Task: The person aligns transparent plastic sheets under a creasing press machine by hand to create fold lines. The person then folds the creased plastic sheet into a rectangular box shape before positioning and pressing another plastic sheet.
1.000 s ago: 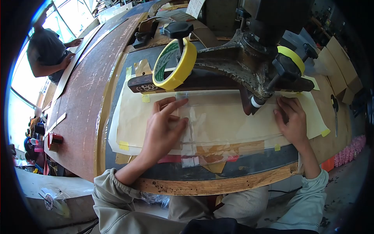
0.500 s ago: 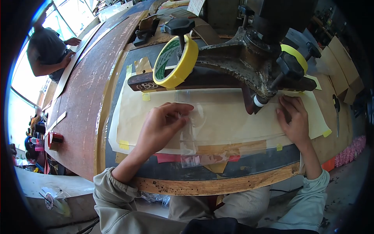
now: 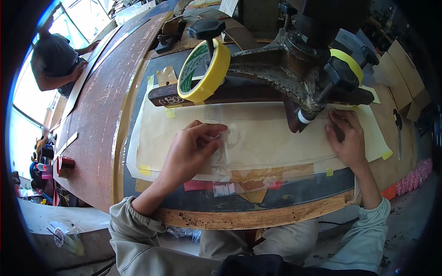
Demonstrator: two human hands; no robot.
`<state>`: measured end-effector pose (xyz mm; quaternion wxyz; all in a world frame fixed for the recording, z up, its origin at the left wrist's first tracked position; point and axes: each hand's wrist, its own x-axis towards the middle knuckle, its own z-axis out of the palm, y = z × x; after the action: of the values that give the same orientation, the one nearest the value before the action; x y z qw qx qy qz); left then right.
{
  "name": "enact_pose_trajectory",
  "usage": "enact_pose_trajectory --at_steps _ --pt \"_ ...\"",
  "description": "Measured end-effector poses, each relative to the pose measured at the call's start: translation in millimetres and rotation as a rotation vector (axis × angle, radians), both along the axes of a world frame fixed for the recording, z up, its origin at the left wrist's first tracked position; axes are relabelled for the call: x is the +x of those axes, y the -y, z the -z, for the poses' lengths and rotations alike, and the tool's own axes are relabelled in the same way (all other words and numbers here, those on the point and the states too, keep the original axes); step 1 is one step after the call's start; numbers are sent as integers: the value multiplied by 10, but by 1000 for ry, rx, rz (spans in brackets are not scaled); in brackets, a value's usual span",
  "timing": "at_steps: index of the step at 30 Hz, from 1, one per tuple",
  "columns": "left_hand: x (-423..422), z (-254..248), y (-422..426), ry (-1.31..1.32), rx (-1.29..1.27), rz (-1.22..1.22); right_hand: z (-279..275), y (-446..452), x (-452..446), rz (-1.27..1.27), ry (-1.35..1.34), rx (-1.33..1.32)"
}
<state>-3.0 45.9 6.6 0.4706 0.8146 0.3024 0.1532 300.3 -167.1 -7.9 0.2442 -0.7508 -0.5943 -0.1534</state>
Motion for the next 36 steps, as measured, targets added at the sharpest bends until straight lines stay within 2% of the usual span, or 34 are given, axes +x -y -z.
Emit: enact_pose_trajectory --at_steps 8,17,20,23,29,33,34,36 --pt "-21 -171 -110 -51 -240 7 -9 9 10 6 -51 -9" --pt "-15 -209 -48 1 -329 -9 32 23 50 26 -54 -25" --pt "-42 -214 72 -59 -342 71 29 15 79 4 -40 -10" --pt "-61 -230 95 -71 -299 102 0 41 66 15 -87 -71" --pt "-101 -314 149 -188 -26 172 -40 64 -2 -40 4 -18" --pt "-203 -371 52 -262 110 266 -139 115 -75 -98 -51 -44" --pt "-239 -425 9 -299 225 343 -158 137 -64 -139 -52 -50" --pt "-350 -600 -89 -489 163 508 -152 175 -20 -236 -30 -35"
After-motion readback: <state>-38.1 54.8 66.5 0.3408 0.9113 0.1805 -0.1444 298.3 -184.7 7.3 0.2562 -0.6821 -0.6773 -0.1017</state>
